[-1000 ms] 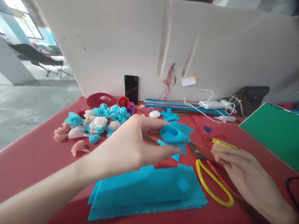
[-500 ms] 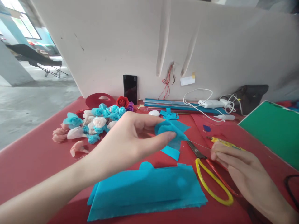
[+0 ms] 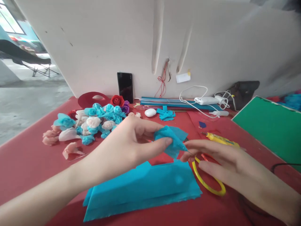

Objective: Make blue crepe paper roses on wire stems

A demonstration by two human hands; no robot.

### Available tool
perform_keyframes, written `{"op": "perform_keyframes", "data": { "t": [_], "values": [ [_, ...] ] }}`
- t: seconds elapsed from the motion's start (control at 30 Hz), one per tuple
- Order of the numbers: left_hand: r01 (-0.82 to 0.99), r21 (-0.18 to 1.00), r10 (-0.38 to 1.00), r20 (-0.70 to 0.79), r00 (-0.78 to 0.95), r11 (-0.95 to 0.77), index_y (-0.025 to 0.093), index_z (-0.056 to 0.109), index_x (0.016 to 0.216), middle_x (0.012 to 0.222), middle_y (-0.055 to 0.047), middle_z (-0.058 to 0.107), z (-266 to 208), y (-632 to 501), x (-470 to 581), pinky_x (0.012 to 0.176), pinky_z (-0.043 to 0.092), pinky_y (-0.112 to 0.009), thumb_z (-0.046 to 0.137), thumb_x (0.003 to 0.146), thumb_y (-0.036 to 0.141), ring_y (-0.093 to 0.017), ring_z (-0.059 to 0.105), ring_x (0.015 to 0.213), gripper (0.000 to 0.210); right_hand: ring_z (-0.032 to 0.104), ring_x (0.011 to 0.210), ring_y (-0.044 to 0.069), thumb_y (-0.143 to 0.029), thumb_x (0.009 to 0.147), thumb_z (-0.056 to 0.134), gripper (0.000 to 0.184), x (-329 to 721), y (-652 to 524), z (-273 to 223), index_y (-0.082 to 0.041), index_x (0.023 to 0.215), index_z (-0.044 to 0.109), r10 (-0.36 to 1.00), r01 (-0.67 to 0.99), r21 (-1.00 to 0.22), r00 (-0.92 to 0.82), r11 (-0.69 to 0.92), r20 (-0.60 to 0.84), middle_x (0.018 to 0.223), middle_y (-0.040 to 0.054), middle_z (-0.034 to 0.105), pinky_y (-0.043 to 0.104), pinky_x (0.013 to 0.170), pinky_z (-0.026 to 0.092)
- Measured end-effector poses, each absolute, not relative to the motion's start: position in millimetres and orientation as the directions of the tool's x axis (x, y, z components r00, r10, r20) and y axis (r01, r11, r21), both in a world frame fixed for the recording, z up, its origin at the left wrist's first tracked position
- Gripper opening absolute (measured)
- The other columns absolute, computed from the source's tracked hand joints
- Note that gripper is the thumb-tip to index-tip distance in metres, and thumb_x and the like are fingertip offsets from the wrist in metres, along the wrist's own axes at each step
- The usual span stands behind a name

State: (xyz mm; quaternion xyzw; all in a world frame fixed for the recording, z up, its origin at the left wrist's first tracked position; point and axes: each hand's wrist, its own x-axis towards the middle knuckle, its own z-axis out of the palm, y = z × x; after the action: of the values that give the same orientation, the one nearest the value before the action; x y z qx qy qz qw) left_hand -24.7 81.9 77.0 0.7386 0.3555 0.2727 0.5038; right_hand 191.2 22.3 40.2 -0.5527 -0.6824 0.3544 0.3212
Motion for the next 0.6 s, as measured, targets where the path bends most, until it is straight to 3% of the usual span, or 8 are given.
{"op": "perform_keyframes", "data": {
  "t": [0.1, 0.2, 0.4, 0.6],
  "values": [
    [0.25, 0.948, 0.755, -0.017, 0.655, -0.195, 0.018, 0.068, 0.069, 0.055, 0.006, 0.061, 75.2, 81.7, -22.5, 0.038, 0.029, -0.013, 0.054, 0.08, 0.025, -0.004, 0.044, 0.044, 0.019, 0.067, 0.078, 0.018, -0.047, 0.072, 0.063, 0.035, 177.6, 20.9, 40.9, -0.029, 0.103, 0.064, 0.995, 0.36, -0.933, -0.098, 0.018, -0.019, 0.081, 0.0009, 0.07, 0.024, 0.066, 0.055],
    [0.145, 0.967, 0.703, 0.047, 0.709, -0.211, 0.021, 0.067, 0.068, 0.055, 0.007, 0.06, 69.5, 82.8, -22.8, 0.038, 0.032, -0.011, 0.054, 0.081, 0.024, -0.004, 0.046, 0.044, 0.018, 0.067, 0.069, 0.015, -0.041, 0.074, 0.064, 0.026, 173.4, 21.9, 42.0, -0.027, 0.095, 0.065, 0.99, 0.219, -0.974, -0.117, -0.051, -0.078, 0.074, -0.0006, 0.07, 0.018, 0.059, 0.053],
    [0.241, 0.929, 0.699, 0.025, 0.715, -0.28, 0.02, 0.069, 0.078, 0.064, 0.001, 0.067, 64.8, 81.9, -24.1, 0.046, 0.043, -0.017, 0.052, 0.082, 0.033, -0.014, 0.062, 0.059, 0.022, 0.065, 0.066, 0.013, -0.032, 0.082, 0.057, 0.012, 177.1, 23.9, 46.3, -0.023, 0.082, 0.065, 0.961, 0.268, -0.963, -0.274, 0.03, -0.046, 0.071, -0.0009, 0.07, 0.017, 0.058, 0.051],
    [0.189, 0.914, 0.693, 0.126, 0.71, -0.359, 0.024, 0.071, 0.081, 0.067, 0.005, 0.069, 69.7, 78.2, -22.7, 0.045, 0.041, -0.014, 0.056, 0.081, 0.025, -0.008, 0.058, 0.054, 0.015, 0.063, 0.064, 0.009, -0.029, 0.085, 0.054, 0.02, 176.0, 23.9, 47.7, -0.025, 0.072, 0.069, 0.954, 0.31, -0.942, -0.298, 0.13, 0.033, 0.07, -0.0034, 0.069, 0.012, 0.057, 0.049]
  ]
}}
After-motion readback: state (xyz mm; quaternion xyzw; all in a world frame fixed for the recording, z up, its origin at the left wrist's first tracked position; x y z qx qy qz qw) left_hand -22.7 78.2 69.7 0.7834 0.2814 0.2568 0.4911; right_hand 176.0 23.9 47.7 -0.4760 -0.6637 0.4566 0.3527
